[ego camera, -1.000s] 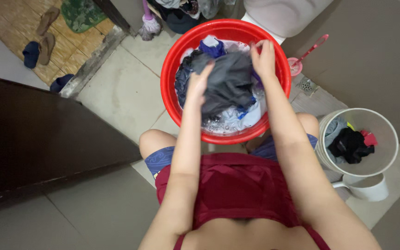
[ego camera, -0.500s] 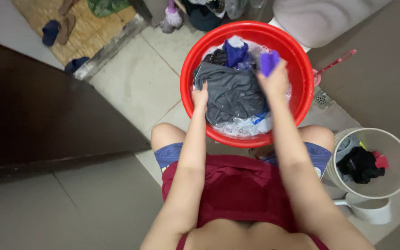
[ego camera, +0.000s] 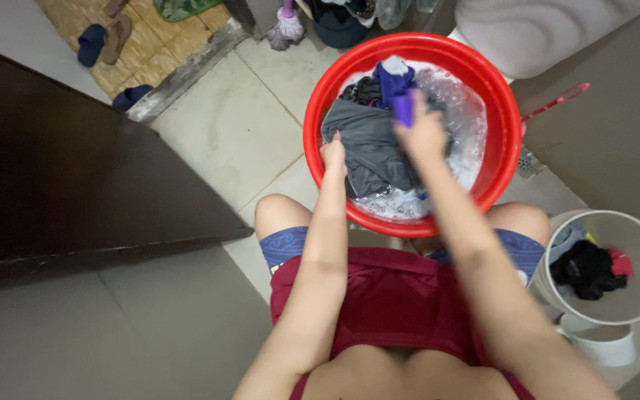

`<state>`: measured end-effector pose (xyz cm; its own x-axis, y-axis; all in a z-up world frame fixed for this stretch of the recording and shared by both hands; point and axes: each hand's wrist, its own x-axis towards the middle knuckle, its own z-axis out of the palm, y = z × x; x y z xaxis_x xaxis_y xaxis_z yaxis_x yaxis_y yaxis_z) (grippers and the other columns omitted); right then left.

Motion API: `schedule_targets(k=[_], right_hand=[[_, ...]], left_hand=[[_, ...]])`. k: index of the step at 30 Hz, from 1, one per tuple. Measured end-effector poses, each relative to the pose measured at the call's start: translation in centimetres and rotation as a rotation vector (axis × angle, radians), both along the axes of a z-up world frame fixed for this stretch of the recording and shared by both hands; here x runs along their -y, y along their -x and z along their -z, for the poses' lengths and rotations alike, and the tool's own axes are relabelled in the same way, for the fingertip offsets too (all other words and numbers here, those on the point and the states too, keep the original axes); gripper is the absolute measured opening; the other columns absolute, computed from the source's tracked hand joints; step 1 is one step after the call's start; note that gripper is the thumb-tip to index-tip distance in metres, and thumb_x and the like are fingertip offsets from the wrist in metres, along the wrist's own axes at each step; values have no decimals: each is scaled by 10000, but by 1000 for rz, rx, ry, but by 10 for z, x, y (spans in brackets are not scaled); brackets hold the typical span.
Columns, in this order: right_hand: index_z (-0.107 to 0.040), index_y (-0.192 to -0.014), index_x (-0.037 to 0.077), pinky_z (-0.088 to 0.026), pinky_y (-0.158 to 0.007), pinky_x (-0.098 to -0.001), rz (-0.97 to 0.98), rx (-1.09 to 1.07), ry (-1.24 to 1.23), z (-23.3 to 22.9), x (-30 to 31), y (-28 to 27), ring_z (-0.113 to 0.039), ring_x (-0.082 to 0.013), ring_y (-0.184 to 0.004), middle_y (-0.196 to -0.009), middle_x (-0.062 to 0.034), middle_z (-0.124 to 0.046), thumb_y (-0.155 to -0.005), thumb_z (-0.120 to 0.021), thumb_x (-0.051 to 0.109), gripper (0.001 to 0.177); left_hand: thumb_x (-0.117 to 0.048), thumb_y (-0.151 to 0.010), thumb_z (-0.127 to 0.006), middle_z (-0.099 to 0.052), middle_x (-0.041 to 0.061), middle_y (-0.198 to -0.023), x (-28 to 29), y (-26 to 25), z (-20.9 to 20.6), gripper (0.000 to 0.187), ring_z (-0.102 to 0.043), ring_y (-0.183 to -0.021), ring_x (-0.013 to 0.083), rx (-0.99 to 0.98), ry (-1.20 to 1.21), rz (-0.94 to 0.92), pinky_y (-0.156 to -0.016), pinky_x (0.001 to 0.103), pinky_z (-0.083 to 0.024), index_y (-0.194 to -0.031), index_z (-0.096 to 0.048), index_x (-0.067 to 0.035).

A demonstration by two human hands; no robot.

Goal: The person washes clothes in a red bucket filled with soapy water by hand and using a purple brush, then transfers them to a white bucket.

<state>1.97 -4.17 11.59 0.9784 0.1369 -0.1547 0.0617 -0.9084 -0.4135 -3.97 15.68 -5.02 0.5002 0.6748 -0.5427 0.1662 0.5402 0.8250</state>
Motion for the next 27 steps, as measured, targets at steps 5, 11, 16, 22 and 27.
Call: schedule_targets(k=[5,11,16,22,27], right_hand=[[-254,-1643,355,-543,-893,-556,-177,24,-122,19,-38,43,-670,-481,-1040,-1220,-298,-612,-861,-772,486,948],[-211,-1651,353,-564,-820,-548,61,-36,108,5,41,-11,-685,-473,-971,-1211,-323,-582,-837,-754,459,984],[-247,-1639,348,-562,-874,-551,-146,146,-72,17,-39,49,-699,-444,-1007,-1153,-275,-638,-901,-750,519,909],[-180,-1638,366,-562,-785,-578,-9,-6,95,18,32,7,-679,-481,-964,-1195,-308,-573,-872,-740,513,960],[-245,-1623,329,-587,-815,-541,-21,30,-75,-4,-4,28,-707,-454,-953,-1182,-309,-616,-880,-742,520,914]], left_hand=[[-259,-951,-682,-712,163,-1257,-3,-2,2,451,-661,-1135,275,-41,113,13,-992,403,-494,-1261,-664,67],[-239,-953,-692,-663,129,-1332,1,-3,2,467,-615,-1214,253,-21,-22,-2,-1044,376,-445,-1333,-611,21],[-249,-947,-668,-663,151,-1369,-2,-1,2,504,-625,-1224,265,3,36,0,-1043,396,-458,-1363,-604,28],[-272,-963,-678,-627,144,-1410,-5,2,1,531,-584,-1273,256,-68,1,31,-1081,380,-416,-1383,-579,36],[-254,-957,-677,-645,147,-1389,1,-4,-3,520,-616,-1247,269,-74,-28,-4,-1063,385,-449,-1366,-589,55]])
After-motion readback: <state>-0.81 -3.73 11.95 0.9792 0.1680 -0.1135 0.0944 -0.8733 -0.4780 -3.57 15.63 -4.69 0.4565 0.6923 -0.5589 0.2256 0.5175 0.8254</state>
